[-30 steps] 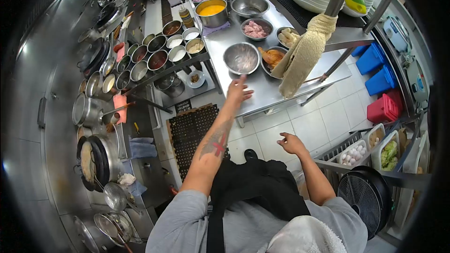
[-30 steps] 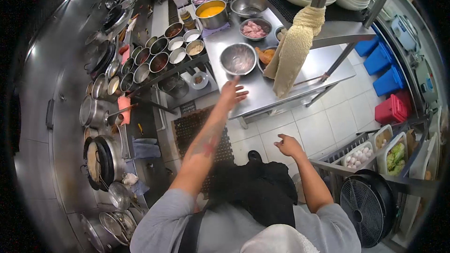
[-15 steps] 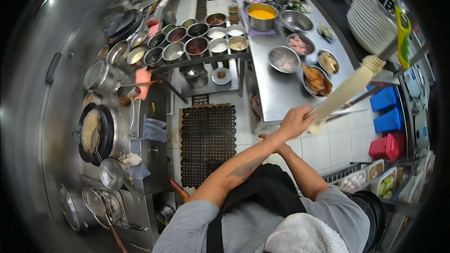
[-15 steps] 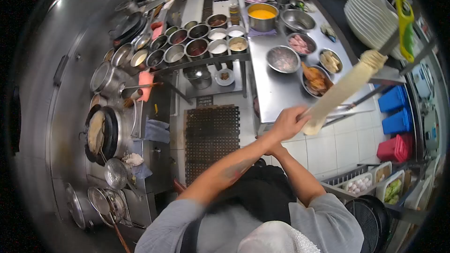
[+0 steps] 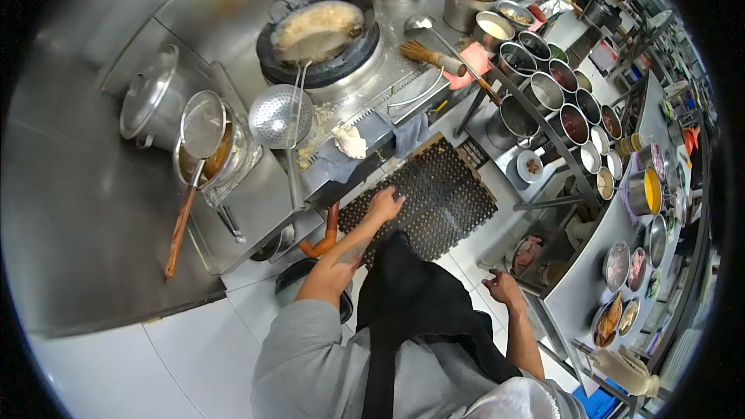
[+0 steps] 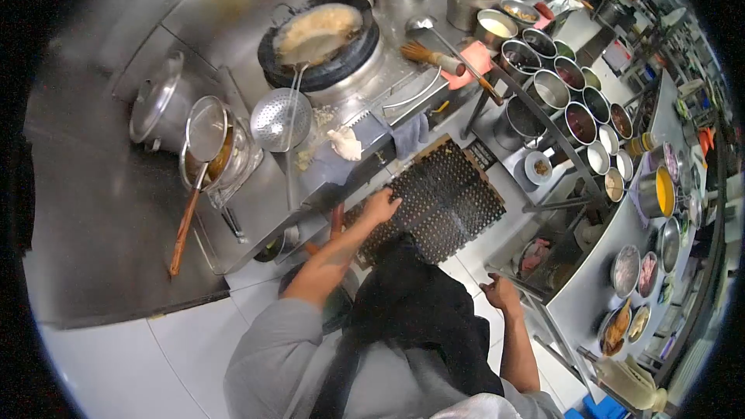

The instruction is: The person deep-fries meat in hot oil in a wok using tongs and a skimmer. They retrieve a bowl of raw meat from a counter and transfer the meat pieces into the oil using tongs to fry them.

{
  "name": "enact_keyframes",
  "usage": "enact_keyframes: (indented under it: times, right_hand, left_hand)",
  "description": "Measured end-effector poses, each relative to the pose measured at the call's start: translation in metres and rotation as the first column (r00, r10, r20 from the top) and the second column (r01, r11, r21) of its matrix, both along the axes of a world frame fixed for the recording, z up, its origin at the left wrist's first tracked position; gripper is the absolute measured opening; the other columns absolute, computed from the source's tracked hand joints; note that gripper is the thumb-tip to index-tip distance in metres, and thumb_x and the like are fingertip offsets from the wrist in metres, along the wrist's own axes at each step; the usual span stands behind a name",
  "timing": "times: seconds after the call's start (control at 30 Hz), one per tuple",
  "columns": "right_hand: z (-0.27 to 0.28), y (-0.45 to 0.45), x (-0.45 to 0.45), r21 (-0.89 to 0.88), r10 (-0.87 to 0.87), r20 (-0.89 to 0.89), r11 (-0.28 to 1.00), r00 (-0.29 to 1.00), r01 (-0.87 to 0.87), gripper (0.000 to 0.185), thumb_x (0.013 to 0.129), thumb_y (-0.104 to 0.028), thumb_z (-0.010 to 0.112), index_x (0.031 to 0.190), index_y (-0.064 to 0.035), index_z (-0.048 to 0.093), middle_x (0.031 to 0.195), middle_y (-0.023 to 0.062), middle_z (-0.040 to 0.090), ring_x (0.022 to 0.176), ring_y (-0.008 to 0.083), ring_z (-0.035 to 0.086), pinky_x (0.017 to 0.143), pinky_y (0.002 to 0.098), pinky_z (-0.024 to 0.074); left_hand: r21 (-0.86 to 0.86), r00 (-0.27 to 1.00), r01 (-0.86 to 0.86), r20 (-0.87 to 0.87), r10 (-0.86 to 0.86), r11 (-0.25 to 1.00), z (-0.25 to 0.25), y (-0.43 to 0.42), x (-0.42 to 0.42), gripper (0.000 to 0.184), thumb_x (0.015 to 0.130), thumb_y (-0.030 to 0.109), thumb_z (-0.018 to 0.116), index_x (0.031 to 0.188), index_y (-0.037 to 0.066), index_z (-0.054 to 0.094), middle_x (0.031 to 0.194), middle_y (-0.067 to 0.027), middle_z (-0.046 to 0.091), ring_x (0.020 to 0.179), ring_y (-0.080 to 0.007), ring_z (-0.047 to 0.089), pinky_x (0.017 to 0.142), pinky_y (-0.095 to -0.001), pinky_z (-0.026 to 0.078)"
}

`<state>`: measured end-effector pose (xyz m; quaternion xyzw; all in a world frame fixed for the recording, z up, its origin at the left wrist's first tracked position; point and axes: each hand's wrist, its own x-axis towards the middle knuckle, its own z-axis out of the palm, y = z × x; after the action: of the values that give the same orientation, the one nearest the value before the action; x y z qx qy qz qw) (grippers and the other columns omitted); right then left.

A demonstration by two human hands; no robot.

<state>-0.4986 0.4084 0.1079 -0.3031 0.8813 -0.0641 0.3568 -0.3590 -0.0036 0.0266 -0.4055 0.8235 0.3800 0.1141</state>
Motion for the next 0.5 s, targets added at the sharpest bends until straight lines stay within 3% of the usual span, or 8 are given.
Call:
enact_keyframes:
  times: [0.07, 0.13, 0.27, 0.33, 0.4, 0.47, 0.5]
  right_hand:
    - [0.006, -0.008, 0.001, -0.049, -0.169, 0.147, 0.983, 0.975, 0.178, 0.053, 0.085, -0.032, 0.065, 0.126, 0.0007, 0.055, 0.091, 0.0181, 0.070, 0.067, 0.0244, 0.069, 0.071, 0.0359, 0.0520]
    - [0.019, -0.001, 0.006, -0.026, -0.223, 0.130, 0.973, 0.966, 0.228, 0.054, 0.086, -0.034, 0.065, 0.126, 0.0002, 0.055, 0.091, 0.0164, 0.071, 0.067, 0.0228, 0.069, 0.070, 0.0355, 0.0522]
    - [0.002, 0.065, 0.036, 0.058, -0.377, 0.040, 0.925, 0.925, 0.375, 0.051, 0.086, -0.035, 0.065, 0.124, -0.0013, 0.057, 0.086, 0.0154, 0.070, 0.066, 0.0240, 0.069, 0.067, 0.0367, 0.0525]
    - [-0.006, 0.110, 0.059, 0.130, -0.309, -0.022, 0.942, 0.951, 0.309, 0.050, 0.086, -0.034, 0.065, 0.123, -0.0013, 0.058, 0.083, 0.0159, 0.070, 0.065, 0.0250, 0.069, 0.067, 0.0364, 0.0527]
    - [-0.012, 0.145, 0.082, 0.202, -0.333, -0.002, 0.923, 0.943, 0.327, 0.051, 0.085, -0.035, 0.065, 0.121, 0.0001, 0.058, 0.080, 0.0175, 0.070, 0.067, 0.0257, 0.069, 0.069, 0.0362, 0.0529]
    - [0.008, 0.139, 0.088, 0.369, -0.604, 0.115, 0.763, 0.789, 0.530, 0.055, 0.081, -0.039, 0.067, 0.118, 0.0011, 0.060, 0.086, 0.0206, 0.069, 0.080, 0.0313, 0.069, 0.074, 0.0388, 0.0531]
    - [-0.002, 0.152, 0.092, 0.380, -0.626, 0.131, 0.748, 0.769, 0.544, 0.055, 0.081, -0.039, 0.067, 0.119, 0.0015, 0.059, 0.086, 0.0209, 0.070, 0.079, 0.0304, 0.069, 0.073, 0.0380, 0.0533]
  left_hand:
    - [-0.070, 0.990, -0.019, -0.144, 0.009, 0.997, -0.010, -0.004, -0.042, 0.058, 0.086, 0.039, 0.063, 0.130, 0.003, 0.051, 0.134, -0.0223, 0.050, 0.124, -0.0362, 0.048, 0.106, -0.0411, 0.038]
    - [-0.110, 0.977, 0.060, -0.197, -0.080, 0.992, -0.026, -0.009, -0.087, 0.063, 0.084, 0.040, 0.066, 0.132, 0.002, 0.048, 0.141, -0.0261, 0.041, 0.125, -0.0405, 0.046, 0.106, -0.0431, 0.037]
    - [-0.184, 0.964, 0.182, -0.159, -0.212, 0.966, -0.037, -0.038, -0.189, 0.052, 0.081, 0.042, 0.069, 0.116, 0.004, 0.064, 0.150, -0.0291, 0.022, 0.132, -0.0429, 0.036, 0.106, -0.0484, 0.036]
    - [-0.248, 0.958, 0.174, -0.180, -0.222, 0.953, -0.048, -0.054, -0.234, 0.048, 0.079, 0.045, 0.070, 0.107, 0.006, 0.069, 0.153, -0.0264, 0.015, 0.139, -0.0394, 0.025, 0.108, -0.0479, 0.035]
    - [-0.289, 0.966, 0.170, -0.142, -0.218, 0.942, -0.044, -0.071, -0.274, 0.051, 0.079, 0.047, 0.070, 0.110, 0.007, 0.068, 0.155, -0.0253, 0.010, 0.141, -0.0383, 0.020, 0.109, -0.0475, 0.032]
    - [-0.325, 0.970, 0.175, -0.103, -0.218, 0.929, -0.056, -0.078, -0.305, 0.054, 0.078, 0.049, 0.070, 0.113, 0.007, 0.067, 0.156, -0.0242, 0.005, 0.143, -0.0371, 0.016, 0.111, -0.0470, 0.030]
    - [-0.365, 0.955, 0.250, -0.061, -0.291, 0.897, -0.069, -0.084, -0.319, 0.055, 0.079, 0.051, 0.067, 0.114, 0.009, 0.068, 0.153, -0.0282, 0.011, 0.143, -0.0400, 0.010, 0.111, -0.0505, 0.029]
